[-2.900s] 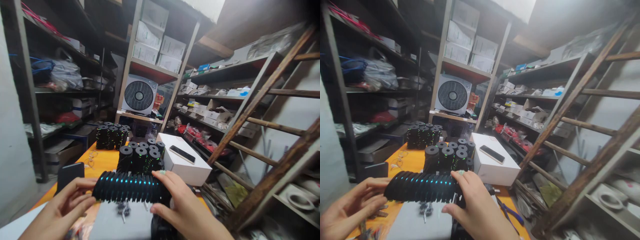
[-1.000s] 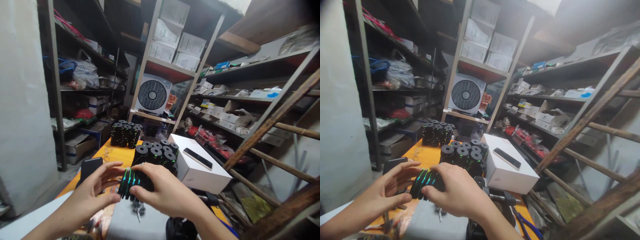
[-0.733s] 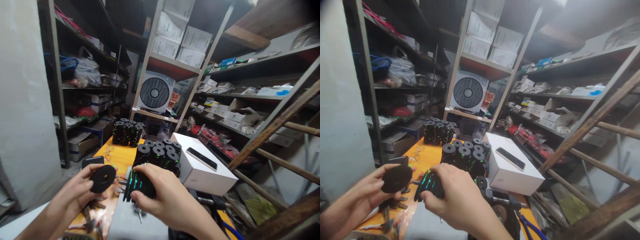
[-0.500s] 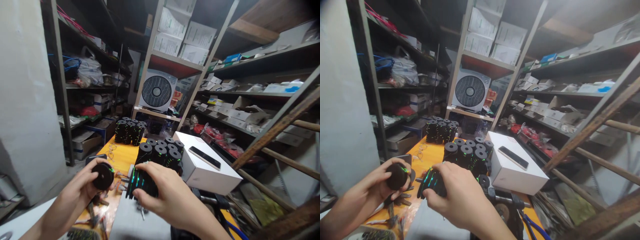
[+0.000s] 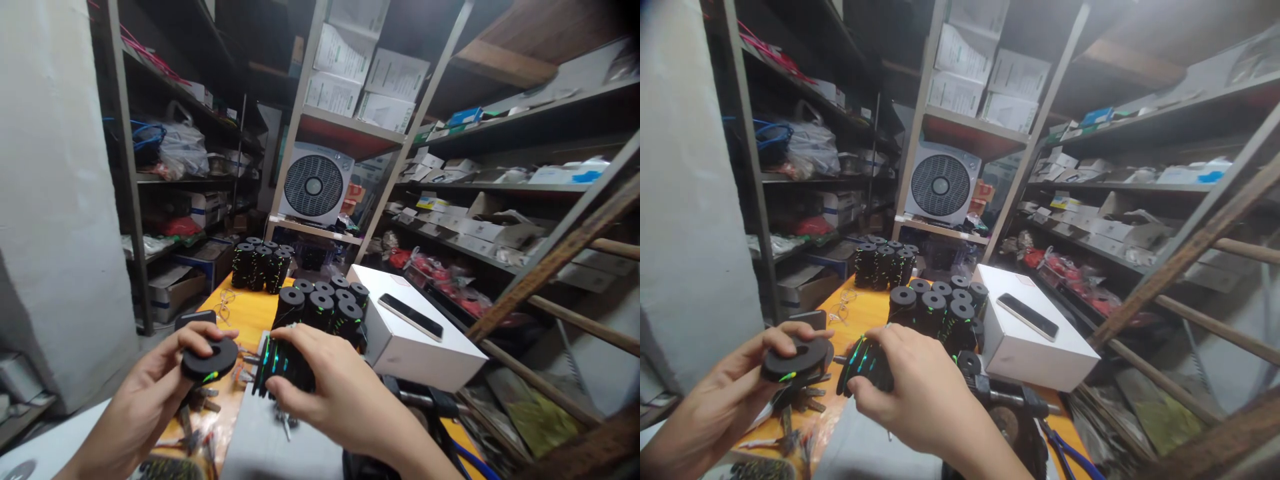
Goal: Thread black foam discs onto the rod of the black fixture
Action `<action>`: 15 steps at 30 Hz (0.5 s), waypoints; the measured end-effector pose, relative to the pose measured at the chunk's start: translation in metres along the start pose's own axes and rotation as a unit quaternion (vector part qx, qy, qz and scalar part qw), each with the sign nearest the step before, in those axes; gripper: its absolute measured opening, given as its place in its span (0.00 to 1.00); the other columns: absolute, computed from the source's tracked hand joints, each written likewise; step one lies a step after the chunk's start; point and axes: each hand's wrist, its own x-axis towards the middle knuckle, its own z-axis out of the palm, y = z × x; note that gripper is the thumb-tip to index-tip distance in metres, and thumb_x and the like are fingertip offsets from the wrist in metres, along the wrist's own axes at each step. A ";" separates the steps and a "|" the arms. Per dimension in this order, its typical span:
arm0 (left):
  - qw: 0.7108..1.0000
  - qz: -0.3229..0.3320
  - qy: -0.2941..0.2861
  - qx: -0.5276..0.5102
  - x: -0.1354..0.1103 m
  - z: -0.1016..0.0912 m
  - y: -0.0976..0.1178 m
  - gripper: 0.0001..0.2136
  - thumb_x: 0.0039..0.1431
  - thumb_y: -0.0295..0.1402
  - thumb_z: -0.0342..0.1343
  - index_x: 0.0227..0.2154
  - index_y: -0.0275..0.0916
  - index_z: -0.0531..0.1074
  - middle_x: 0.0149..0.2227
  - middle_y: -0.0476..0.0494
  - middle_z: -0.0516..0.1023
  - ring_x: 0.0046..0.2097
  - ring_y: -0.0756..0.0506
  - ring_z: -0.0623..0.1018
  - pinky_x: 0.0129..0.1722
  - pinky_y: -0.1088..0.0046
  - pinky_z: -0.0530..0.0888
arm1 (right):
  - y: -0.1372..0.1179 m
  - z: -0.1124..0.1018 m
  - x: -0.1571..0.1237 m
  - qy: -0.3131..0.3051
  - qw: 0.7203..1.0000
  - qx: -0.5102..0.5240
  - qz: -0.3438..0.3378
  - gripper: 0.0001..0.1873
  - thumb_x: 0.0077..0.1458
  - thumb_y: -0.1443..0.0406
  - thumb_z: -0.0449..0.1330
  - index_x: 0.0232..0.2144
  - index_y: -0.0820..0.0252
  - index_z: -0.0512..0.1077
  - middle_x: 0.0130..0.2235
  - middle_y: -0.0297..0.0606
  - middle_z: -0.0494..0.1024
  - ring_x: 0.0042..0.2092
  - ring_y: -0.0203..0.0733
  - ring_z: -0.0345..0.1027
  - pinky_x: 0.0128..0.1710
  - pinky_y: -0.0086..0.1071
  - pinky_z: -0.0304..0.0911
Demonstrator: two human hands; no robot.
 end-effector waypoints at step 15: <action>0.992 0.007 0.078 0.094 -0.003 0.032 -0.042 0.18 0.48 0.43 0.71 0.35 0.41 0.71 0.34 0.51 0.79 0.40 0.50 0.78 0.41 0.83 0.74 | -0.002 -0.002 -0.002 0.006 1.000 -0.005 -0.006 0.21 0.57 0.62 0.62 0.53 0.56 0.71 0.46 0.38 0.78 0.47 0.44 0.71 0.48 0.36 0.64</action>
